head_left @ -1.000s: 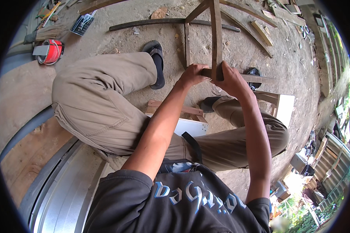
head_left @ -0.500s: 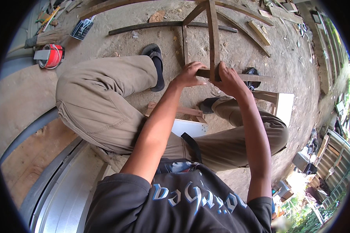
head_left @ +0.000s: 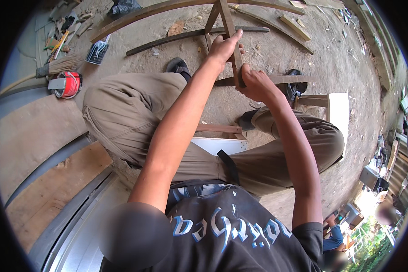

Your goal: The person assembles a wooden frame by fitting crossbars into notches and securing them with nails. They use a hammer to drive nails into the joints and repeatedly adjust the frame's position to align the pieces.

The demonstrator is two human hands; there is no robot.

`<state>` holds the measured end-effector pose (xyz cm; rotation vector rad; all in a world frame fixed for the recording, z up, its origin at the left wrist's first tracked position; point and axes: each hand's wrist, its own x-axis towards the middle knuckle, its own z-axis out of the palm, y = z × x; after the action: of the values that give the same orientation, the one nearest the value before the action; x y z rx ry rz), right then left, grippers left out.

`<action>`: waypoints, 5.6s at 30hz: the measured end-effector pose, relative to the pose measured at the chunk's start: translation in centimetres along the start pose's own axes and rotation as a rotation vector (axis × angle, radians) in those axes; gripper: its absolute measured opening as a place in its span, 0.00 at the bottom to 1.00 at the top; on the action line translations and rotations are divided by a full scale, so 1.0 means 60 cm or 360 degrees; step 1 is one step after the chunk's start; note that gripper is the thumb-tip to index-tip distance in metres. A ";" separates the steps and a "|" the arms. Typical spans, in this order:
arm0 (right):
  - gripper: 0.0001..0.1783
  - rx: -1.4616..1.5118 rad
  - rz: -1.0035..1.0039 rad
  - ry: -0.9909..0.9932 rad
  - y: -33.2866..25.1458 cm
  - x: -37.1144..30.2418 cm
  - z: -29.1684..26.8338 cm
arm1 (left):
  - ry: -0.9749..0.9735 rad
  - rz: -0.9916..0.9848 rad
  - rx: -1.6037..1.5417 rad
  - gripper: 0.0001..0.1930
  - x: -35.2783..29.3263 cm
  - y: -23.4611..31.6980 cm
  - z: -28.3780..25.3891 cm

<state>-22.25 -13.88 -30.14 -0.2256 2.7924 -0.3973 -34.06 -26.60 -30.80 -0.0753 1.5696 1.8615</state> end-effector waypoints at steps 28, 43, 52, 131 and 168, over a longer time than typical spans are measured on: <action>0.41 0.2342 0.1179 0.1504 -0.010 -0.090 0.076 | 0.0340 0.0117 -0.0349 0.26 0.019 -0.031 0.038; 0.33 0.2832 0.0910 0.1241 -0.034 -0.070 0.079 | 0.0287 0.0071 -0.0432 0.25 0.016 -0.036 0.019; 0.33 0.2838 0.0900 0.1252 -0.045 -0.067 0.072 | 0.0281 0.0097 -0.0401 0.26 0.014 -0.035 0.011; 0.12 0.0396 0.1550 0.1337 0.554 -0.113 0.410 | -0.0986 0.1497 0.2443 0.15 0.019 0.032 -0.002; 0.18 0.0862 0.0456 0.2810 0.075 -0.029 -0.213 | 0.0122 0.1811 0.1920 0.07 -0.191 0.093 -0.139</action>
<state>-25.24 -6.12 -19.30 1.2135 3.8101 -1.9774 -31.46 -39.43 -23.05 1.5397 2.8197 1.1482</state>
